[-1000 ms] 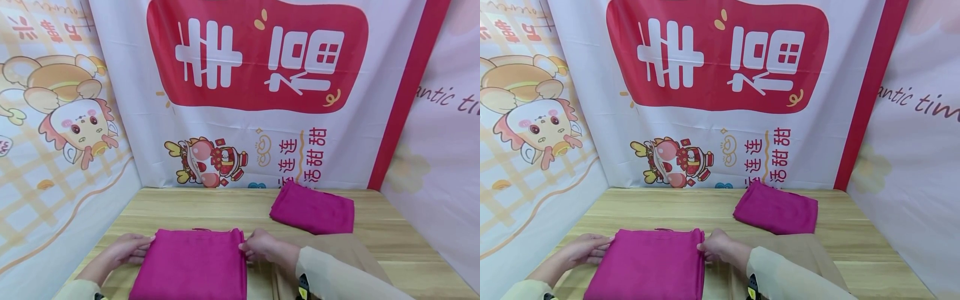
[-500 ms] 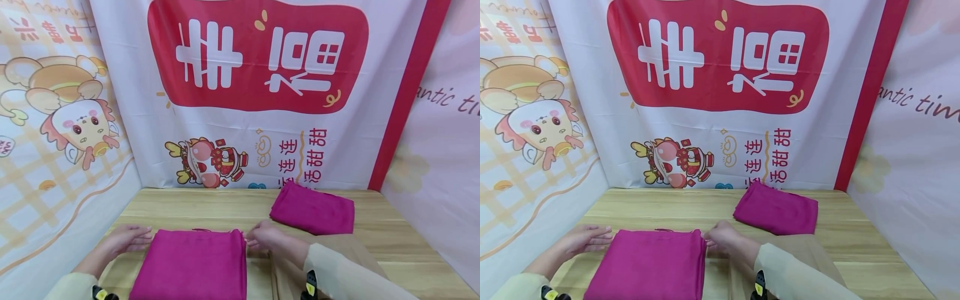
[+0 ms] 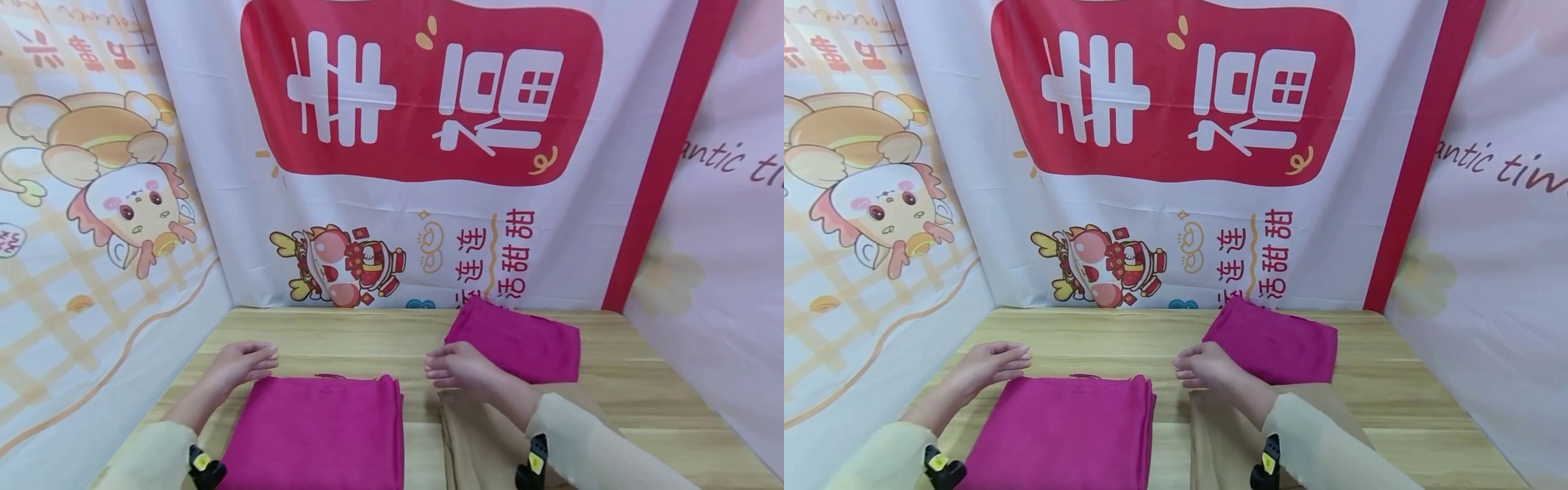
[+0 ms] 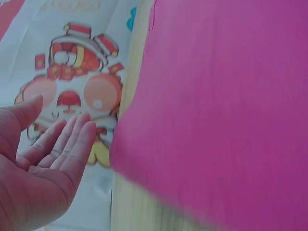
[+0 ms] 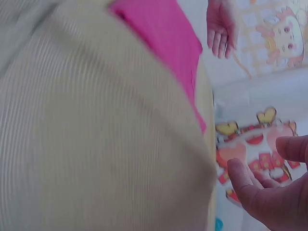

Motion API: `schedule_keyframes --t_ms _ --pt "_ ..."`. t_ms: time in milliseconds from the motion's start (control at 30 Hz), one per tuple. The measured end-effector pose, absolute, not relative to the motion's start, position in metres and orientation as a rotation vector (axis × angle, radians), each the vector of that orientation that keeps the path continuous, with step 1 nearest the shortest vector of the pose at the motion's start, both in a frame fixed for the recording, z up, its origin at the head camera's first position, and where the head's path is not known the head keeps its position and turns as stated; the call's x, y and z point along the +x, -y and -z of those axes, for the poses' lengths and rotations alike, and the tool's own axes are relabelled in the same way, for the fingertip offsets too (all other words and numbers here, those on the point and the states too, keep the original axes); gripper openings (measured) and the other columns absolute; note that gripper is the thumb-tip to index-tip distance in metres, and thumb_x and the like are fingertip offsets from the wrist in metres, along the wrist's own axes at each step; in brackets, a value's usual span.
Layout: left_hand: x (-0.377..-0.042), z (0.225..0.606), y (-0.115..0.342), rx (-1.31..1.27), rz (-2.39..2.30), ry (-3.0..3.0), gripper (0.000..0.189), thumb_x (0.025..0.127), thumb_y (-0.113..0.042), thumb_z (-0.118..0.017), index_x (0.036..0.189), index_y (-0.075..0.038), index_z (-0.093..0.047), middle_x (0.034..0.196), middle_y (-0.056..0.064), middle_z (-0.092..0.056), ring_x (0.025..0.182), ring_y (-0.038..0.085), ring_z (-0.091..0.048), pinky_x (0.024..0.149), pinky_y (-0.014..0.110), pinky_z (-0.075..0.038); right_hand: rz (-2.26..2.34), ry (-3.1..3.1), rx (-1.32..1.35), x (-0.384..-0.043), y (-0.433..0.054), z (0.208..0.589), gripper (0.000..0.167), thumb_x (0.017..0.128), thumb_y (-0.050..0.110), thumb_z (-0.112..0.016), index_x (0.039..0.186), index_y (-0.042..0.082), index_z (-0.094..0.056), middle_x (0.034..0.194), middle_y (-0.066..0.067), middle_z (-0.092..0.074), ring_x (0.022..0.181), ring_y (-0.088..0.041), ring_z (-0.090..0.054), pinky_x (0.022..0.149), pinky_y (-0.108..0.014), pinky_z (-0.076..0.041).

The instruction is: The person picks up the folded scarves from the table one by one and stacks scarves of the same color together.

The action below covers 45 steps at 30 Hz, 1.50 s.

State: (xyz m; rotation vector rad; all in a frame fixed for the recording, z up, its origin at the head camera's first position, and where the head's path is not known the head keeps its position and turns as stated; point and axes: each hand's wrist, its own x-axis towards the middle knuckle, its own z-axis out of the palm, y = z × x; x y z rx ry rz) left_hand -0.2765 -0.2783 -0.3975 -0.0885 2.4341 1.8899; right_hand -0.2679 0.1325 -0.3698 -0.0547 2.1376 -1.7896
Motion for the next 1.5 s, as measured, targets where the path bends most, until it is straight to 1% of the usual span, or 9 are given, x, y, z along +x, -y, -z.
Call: schedule_keyframes --t_ms 167,267,400,600,733,967,1167,1367,1500 --pt "-0.289 0.396 0.242 -0.038 -1.925 -2.437 0.048 0.097 -0.016 -0.062 0.125 0.02 -0.047 0.108 0.029 -0.065 0.098 0.032 -0.067 0.083 0.042 -0.055 1.767 -2.224 -0.036 -0.275 -0.16 0.365 0.035 0.097 0.006 -0.059 0.124 -0.015 -0.053 0.104 -0.016 -0.066 0.095 -0.026 -0.066 0.083 -0.041 -0.056" --pt "-0.297 0.396 0.219 -0.001 -1.928 -2.441 0.044 0.097 -0.017 -0.062 0.123 0.017 -0.052 0.106 0.027 -0.066 0.099 0.034 -0.066 0.083 0.041 -0.056 1.75 -2.255 -0.011 -0.28 -0.179 0.359 0.037 0.097 0.008 -0.058 0.126 -0.015 -0.051 0.111 -0.022 -0.064 0.1 -0.03 -0.065 0.086 -0.042 -0.054" --pt "-0.307 0.396 0.184 0.038 -1.936 -2.426 0.042 0.095 -0.018 -0.065 0.121 0.014 -0.056 0.105 0.023 -0.067 0.102 0.036 -0.065 0.082 0.04 -0.056 1.723 -2.322 -0.006 -0.287 -0.207 0.354 0.04 0.099 0.01 -0.055 0.13 -0.015 -0.047 0.122 -0.027 -0.058 0.111 -0.039 -0.059 0.092 -0.045 -0.051" --pt "-0.319 0.395 0.13 0.128 -1.901 -2.457 0.033 0.093 -0.018 -0.068 0.115 0.007 -0.064 0.106 0.02 -0.067 0.097 0.032 -0.067 0.079 0.037 -0.057 1.742 -2.341 0.045 -0.296 -0.25 0.351 0.047 0.101 0.015 -0.052 0.135 -0.016 -0.04 0.128 -0.028 -0.054 0.118 -0.039 -0.054 0.098 -0.048 -0.046" --pt "-0.329 0.395 0.099 0.209 -1.843 -2.452 0.034 0.094 -0.02 -0.067 0.116 0.005 -0.064 0.108 0.018 -0.066 0.099 0.032 -0.066 0.08 0.036 -0.057 1.719 -2.399 0.129 -0.301 -0.278 0.354 0.052 0.101 0.019 -0.053 0.136 -0.016 -0.038 0.128 -0.028 -0.053 0.116 -0.037 -0.055 0.1 -0.048 -0.045" --pt "-0.35 0.399 0.051 0.255 -1.766 -2.407 0.038 0.092 -0.027 -0.069 0.117 0.002 -0.064 0.106 0.011 -0.066 0.101 0.027 -0.063 0.082 0.034 -0.056 1.632 -2.535 0.196 -0.309 -0.321 0.358 0.055 0.103 0.019 -0.046 0.137 -0.022 -0.031 0.14 -0.038 -0.036 0.124 -0.046 -0.044 0.1 -0.048 -0.045" --pt "-0.362 0.408 0.021 0.269 -1.72 -2.466 0.044 0.091 -0.028 -0.07 0.12 0.003 -0.062 0.111 0.013 -0.065 0.098 0.026 -0.064 0.08 0.033 -0.056 1.605 -2.63 0.242 -0.313 -0.342 0.366 0.057 0.099 0.02 -0.051 0.131 -0.025 -0.036 0.132 -0.041 -0.041 0.119 -0.048 -0.046 0.093 -0.045 -0.05" --pt "-0.369 0.415 -0.006 0.304 -1.593 -2.601 0.05 0.089 -0.031 -0.071 0.125 0.002 -0.061 0.118 0.014 -0.063 0.108 0.027 -0.059 0.089 0.036 -0.052 1.594 -2.75 0.339 -0.317 -0.357 0.38 0.05 0.096 0.017 -0.054 0.124 -0.023 -0.047 0.123 -0.037 -0.049 0.112 -0.046 -0.051 0.09 -0.047 -0.052" --pt "-0.373 0.418 -0.019 0.268 -1.552 -2.605 0.054 0.09 -0.033 -0.07 0.13 0.001 -0.057 0.126 0.015 -0.059 0.116 0.029 -0.055 0.096 0.04 -0.048 1.525 -2.85 0.461 -0.321 -0.368 0.39 0.041 0.094 0.019 -0.056 0.112 -0.019 -0.057 0.118 -0.033 -0.053 0.103 -0.043 -0.055 0.086 -0.049 -0.053"
